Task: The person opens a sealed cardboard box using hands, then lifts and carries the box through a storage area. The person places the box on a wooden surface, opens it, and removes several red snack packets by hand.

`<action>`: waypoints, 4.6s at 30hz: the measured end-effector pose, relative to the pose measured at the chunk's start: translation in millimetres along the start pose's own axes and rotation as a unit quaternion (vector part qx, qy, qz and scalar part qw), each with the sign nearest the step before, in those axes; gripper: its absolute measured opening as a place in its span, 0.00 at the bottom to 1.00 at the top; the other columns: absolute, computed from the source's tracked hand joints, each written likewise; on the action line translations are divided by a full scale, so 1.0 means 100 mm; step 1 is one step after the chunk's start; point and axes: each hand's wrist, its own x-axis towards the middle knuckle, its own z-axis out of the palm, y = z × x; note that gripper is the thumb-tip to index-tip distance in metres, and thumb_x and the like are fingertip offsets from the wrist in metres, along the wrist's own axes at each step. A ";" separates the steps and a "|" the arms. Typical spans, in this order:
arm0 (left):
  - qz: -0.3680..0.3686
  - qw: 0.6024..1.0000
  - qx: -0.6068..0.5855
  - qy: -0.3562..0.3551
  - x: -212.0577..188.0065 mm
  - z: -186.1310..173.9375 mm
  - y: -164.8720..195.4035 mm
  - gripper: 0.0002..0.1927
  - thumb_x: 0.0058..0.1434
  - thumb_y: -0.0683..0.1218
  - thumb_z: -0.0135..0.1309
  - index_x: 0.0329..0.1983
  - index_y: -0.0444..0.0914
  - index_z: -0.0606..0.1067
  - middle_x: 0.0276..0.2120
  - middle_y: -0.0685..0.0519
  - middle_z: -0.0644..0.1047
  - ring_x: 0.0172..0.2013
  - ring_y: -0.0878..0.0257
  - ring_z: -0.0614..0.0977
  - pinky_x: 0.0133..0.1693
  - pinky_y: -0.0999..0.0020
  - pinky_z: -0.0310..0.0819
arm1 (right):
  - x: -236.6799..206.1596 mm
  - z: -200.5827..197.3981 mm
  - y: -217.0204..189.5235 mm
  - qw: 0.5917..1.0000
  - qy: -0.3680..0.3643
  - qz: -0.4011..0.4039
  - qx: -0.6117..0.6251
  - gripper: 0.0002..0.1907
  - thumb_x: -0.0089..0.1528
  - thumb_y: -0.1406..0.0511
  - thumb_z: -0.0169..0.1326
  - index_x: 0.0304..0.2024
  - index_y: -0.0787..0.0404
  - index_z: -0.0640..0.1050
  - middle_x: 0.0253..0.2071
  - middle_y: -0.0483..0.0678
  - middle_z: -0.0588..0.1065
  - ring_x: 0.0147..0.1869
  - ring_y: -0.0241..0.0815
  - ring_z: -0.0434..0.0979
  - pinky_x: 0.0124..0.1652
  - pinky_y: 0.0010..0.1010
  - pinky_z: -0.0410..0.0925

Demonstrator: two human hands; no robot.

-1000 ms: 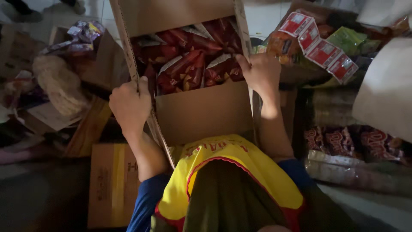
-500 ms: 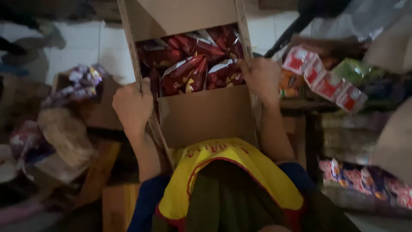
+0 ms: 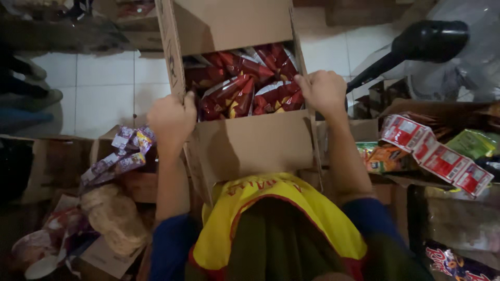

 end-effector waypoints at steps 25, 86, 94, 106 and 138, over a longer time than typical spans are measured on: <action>-0.044 0.997 0.032 -0.053 2.36 0.85 0.48 0.22 0.67 0.57 0.53 0.31 0.35 0.83 0.25 0.34 0.79 0.29 0.35 0.82 0.36 0.44 0.76 | 2.57 0.49 0.47 0.996 0.046 -0.071 -0.002 0.25 0.65 0.51 0.57 0.20 0.59 0.81 0.21 0.57 0.75 0.29 0.63 0.76 0.32 0.52 0.67; 0.104 0.985 -0.035 -0.136 9.15 4.42 1.91 0.22 0.68 0.56 0.52 0.30 0.34 0.83 0.26 0.33 0.78 0.31 0.35 0.81 0.38 0.44 0.74 | 8.63 1.80 2.62 0.981 0.069 0.182 -0.009 0.23 0.65 0.52 0.59 0.22 0.61 0.82 0.21 0.60 0.75 0.28 0.64 0.77 0.31 0.53 0.69; 0.071 0.987 0.001 -0.144 9.92 5.42 2.92 0.22 0.70 0.55 0.50 0.32 0.34 0.83 0.28 0.34 0.80 0.32 0.35 0.82 0.37 0.43 0.75 | 9.63 1.95 4.10 0.989 0.105 0.106 -0.023 0.25 0.64 0.52 0.58 0.20 0.62 0.79 0.19 0.60 0.73 0.27 0.65 0.75 0.34 0.53 0.69; 0.039 0.985 -0.043 -0.162 10.98 7.05 3.83 0.22 0.68 0.55 0.49 0.32 0.36 0.83 0.29 0.33 0.80 0.32 0.33 0.81 0.38 0.42 0.75 | 10.86 2.77 6.02 0.992 0.063 0.100 -0.038 0.26 0.66 0.48 0.56 0.25 0.61 0.81 0.24 0.59 0.76 0.29 0.63 0.77 0.30 0.52 0.69; 0.090 0.979 -0.101 -0.151 11.43 10.15 4.08 0.25 0.69 0.54 0.52 0.22 0.33 0.79 0.18 0.36 0.76 0.20 0.40 0.80 0.27 0.48 0.73 | 11.84 5.06 8.03 0.989 -0.018 0.134 0.055 0.31 0.65 0.42 0.51 0.22 0.57 0.82 0.18 0.53 0.75 0.25 0.55 0.78 0.27 0.46 0.69</action>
